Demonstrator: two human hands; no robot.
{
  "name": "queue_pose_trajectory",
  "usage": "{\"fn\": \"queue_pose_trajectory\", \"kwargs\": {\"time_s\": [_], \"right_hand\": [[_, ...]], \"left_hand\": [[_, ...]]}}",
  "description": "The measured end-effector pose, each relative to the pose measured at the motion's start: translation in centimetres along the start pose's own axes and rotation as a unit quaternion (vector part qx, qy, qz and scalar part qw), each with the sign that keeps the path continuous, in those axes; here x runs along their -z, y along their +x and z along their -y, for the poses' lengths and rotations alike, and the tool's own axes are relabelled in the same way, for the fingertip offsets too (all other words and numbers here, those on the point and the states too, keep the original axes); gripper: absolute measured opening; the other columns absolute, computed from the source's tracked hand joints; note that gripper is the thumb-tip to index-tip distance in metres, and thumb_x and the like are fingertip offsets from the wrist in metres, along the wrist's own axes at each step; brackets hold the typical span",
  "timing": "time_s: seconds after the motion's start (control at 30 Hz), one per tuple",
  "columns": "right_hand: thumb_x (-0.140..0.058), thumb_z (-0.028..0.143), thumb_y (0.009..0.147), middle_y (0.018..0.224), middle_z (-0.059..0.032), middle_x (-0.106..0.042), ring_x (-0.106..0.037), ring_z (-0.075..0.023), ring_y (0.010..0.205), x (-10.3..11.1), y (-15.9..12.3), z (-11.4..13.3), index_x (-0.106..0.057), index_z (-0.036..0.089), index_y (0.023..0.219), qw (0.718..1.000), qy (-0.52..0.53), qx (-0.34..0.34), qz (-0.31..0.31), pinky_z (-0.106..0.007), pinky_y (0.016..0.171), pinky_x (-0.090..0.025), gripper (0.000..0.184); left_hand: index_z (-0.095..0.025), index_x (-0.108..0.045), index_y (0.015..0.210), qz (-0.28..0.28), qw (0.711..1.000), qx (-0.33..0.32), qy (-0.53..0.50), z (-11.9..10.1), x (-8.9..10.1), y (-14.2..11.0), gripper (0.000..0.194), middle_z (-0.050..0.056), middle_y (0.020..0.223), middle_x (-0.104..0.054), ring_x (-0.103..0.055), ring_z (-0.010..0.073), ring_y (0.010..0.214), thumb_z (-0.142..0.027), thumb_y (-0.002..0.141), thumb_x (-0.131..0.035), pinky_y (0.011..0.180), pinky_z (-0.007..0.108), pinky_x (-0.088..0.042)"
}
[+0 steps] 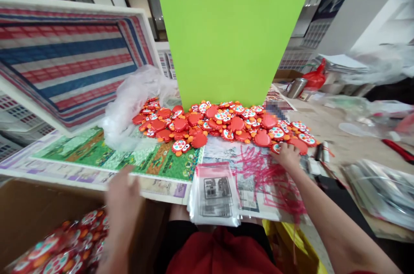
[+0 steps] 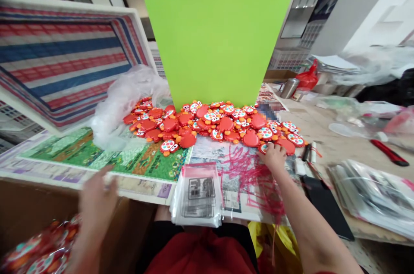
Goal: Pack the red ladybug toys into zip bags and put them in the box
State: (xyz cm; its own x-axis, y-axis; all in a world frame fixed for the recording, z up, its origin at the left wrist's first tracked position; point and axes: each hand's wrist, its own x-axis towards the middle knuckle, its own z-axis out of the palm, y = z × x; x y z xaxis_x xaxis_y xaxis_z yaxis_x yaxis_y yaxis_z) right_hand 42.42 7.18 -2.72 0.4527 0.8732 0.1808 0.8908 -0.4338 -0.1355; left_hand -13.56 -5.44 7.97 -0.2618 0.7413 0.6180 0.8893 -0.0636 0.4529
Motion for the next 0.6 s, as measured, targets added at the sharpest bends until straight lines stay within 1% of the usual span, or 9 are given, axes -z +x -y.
{"fn": "queue_pose_trajectory", "kwargs": {"time_s": [0.07, 0.13, 0.17, 0.2, 0.27, 0.37, 0.43, 0.53, 0.6], "right_hand": [[-0.061, 0.054, 0.079, 0.126, -0.0253, -0.05, -0.046, -0.0428, 0.116, 0.4, -0.5, 0.5, -0.048, 0.012, 0.131, 1.0, -0.02, 0.011, -0.003, -0.052, 0.087, -0.041, 0.067], [-0.058, 0.052, 0.082, 0.124, -0.0259, -0.05, -0.048, -0.043, 0.113, 1.0, -0.8, 0.8, -0.047, 0.013, 0.132, 0.999, -0.038, 0.038, 0.004, -0.051, 0.084, -0.043, 0.064], [-0.056, 0.049, 0.084, 0.123, -0.0262, -0.051, -0.049, -0.0427, 0.112, 1.4, -0.9, 1.0, -0.047, 0.013, 0.132, 0.997, -0.045, 0.054, 0.009, -0.05, 0.082, -0.043, 0.061], [-0.054, 0.046, 0.086, 0.121, -0.0264, -0.052, -0.051, -0.0419, 0.111, 1.8, -1.0, 1.1, -0.046, 0.013, 0.132, 0.996, -0.051, 0.07, 0.016, -0.05, 0.081, -0.044, 0.058], [-0.051, 0.038, 0.087, 0.118, -0.0263, -0.053, -0.055, -0.0397, 0.107, 2.6, -1.2, 1.1, -0.045, 0.011, 0.132, 0.993, -0.058, 0.094, 0.03, -0.048, 0.079, -0.045, 0.053], [-0.05, 0.027, 0.085, 0.115, -0.0253, -0.055, -0.06, -0.0347, 0.098, 3.5, -1.1, 0.3, -0.043, 0.009, 0.132, 0.993, -0.034, 0.096, 0.051, -0.042, 0.075, -0.046, 0.052], [-0.051, 0.025, 0.082, 0.115, -0.0251, -0.056, -0.062, -0.0318, 0.093, 3.8, -0.7, -0.7, -0.044, 0.008, 0.132, 0.996, 0.018, 0.082, 0.044, -0.04, 0.074, -0.045, 0.053], [-0.057, 0.029, 0.077, 0.104, -0.0205, -0.062, -0.062, -0.0299, 0.086, 3.9, 0.2, -2.6, -0.052, 0.008, 0.124, 0.987, 0.16, 0.013, -0.008, -0.039, 0.072, -0.047, 0.052], [-0.058, 0.031, 0.074, 0.093, -0.0163, -0.065, -0.062, -0.0284, 0.08, 3.9, 0.6, -3.2, -0.055, 0.01, 0.118, 0.957, 0.282, -0.035, -0.058, -0.039, 0.068, -0.048, 0.05]], "left_hand": [[-0.02, -0.064, 0.105, 0.145, 0.987, -0.072, -0.024, -4.4, -5.1, -1.2, 0.027, 0.01, 0.106, -0.069, -0.062, 0.0284, 0.102, -0.027, 0.087, -0.045, 0.093, 0.046, -0.049], [-0.021, -0.064, 0.108, 0.251, 0.958, -0.126, -0.048, -8.4, -9.7, -3.0, 0.029, 0.008, 0.109, -0.068, -0.06, 0.024, 0.104, -0.02, 0.09, -0.042, 0.094, 0.039, -0.048], [-0.02, -0.065, 0.108, 0.291, 0.944, -0.151, -0.048, -10.0, -11.5, -4.0, 0.029, 0.008, 0.111, -0.067, -0.059, 0.0238, 0.105, -0.018, 0.09, -0.042, 0.095, 0.039, -0.047], [-0.019, -0.064, 0.112, 0.314, 0.935, -0.158, -0.038, -11.3, -12.9, -4.9, 0.03, 0.009, 0.114, -0.066, -0.058, 0.0244, 0.107, -0.018, 0.091, -0.043, 0.097, 0.04, -0.045], [-0.018, -0.059, 0.124, 0.331, 0.93, -0.161, -0.008, -12.8, -15.0, -6.3, 0.035, 0.012, 0.127, -0.06, -0.054, 0.0284, 0.115, -0.022, 0.091, -0.047, 0.099, 0.047, -0.042], [-0.02, -0.051, 0.135, 0.323, 0.93, -0.175, 0.02, -12.9, -16.5, -7.6, 0.047, 0.014, 0.145, -0.046, -0.038, 0.037, 0.133, -0.036, 0.091, -0.053, 0.106, 0.058, -0.03], [-0.021, -0.05, 0.136, 0.329, 0.924, -0.195, 0.016, -12.3, -16.7, -8.1, 0.052, 0.013, 0.148, -0.044, -0.029, 0.038, 0.139, -0.044, 0.09, -0.053, 0.11, 0.06, -0.023], [-0.022, -0.051, 0.135, 0.345, 0.913, -0.218, 0.008, -11.2, -16.0, -8.8, 0.051, 0.012, 0.148, -0.044, -0.028, 0.0361, 0.141, -0.045, 0.09, -0.053, 0.113, 0.059, -0.019], [-0.021, -0.051, 0.134, 0.351, 0.908, -0.231, 0.007, -10.8, -15.3, -9.0, 0.049, 0.012, 0.147, -0.044, -0.03, 0.0355, 0.14, -0.041, 0.09, -0.055, 0.112, 0.059, -0.02]]}}
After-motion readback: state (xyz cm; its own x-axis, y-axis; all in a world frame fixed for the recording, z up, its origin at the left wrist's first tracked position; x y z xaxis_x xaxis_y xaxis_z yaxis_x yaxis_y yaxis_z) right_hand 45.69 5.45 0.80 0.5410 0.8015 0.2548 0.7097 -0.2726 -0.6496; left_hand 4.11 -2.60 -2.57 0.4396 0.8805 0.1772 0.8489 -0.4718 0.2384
